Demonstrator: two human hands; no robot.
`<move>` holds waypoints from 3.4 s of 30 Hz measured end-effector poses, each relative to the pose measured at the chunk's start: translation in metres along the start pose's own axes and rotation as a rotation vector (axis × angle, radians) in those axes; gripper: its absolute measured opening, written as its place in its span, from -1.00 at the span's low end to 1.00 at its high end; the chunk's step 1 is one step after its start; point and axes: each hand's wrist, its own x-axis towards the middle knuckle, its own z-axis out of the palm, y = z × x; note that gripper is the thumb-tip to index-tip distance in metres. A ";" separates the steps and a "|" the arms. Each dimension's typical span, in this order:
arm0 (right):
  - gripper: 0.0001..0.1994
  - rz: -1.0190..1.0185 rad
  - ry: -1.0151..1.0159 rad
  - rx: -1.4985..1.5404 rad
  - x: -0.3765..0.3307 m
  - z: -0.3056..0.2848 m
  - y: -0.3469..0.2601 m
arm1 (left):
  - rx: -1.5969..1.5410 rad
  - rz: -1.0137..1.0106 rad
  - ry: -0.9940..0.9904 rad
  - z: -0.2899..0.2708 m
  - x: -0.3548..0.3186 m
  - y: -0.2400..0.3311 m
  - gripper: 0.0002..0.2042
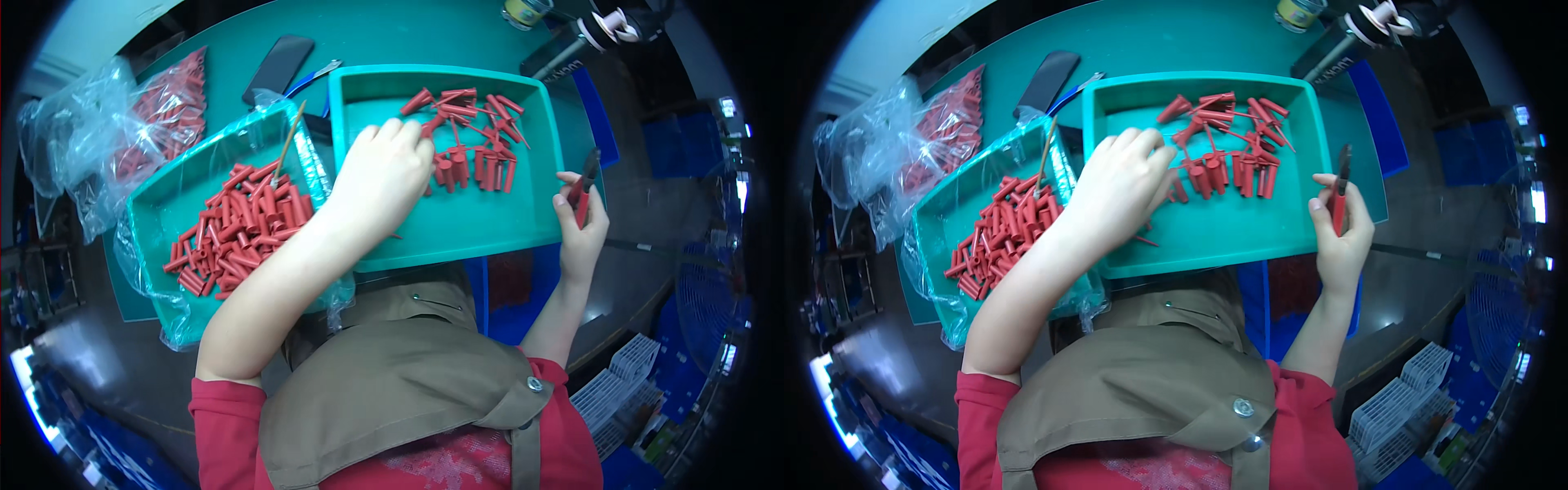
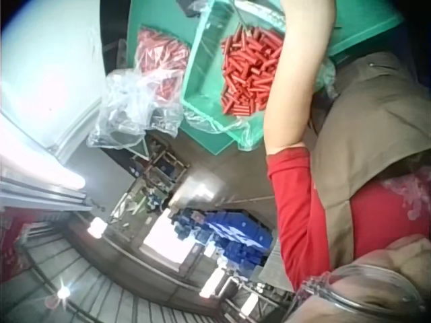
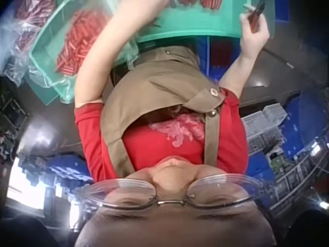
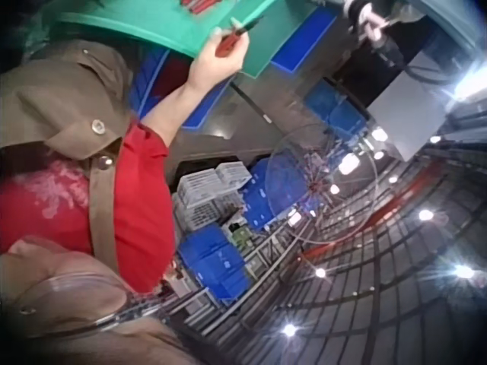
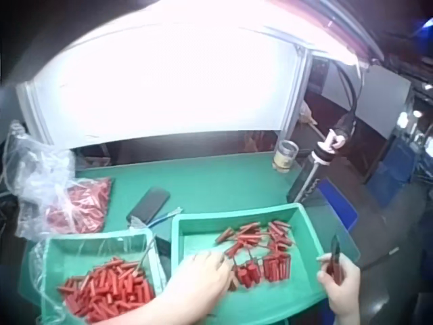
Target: Use pliers to trim small red plastic or rubber components at a workbench.
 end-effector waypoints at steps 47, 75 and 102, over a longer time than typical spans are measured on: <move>-0.59 -0.616 -0.573 -0.419 -0.006 0.106 -0.047 | -0.894 -0.504 0.424 -0.073 -0.119 -0.019 -0.85; -0.58 -0.767 -0.512 -0.521 0.004 0.109 -0.055 | -0.793 -0.451 0.322 -0.075 -0.112 -0.015 -0.87; -0.66 -0.906 -0.726 -0.477 0.005 0.150 -0.073 | -0.563 -0.528 0.510 -0.100 -0.136 -0.019 -0.90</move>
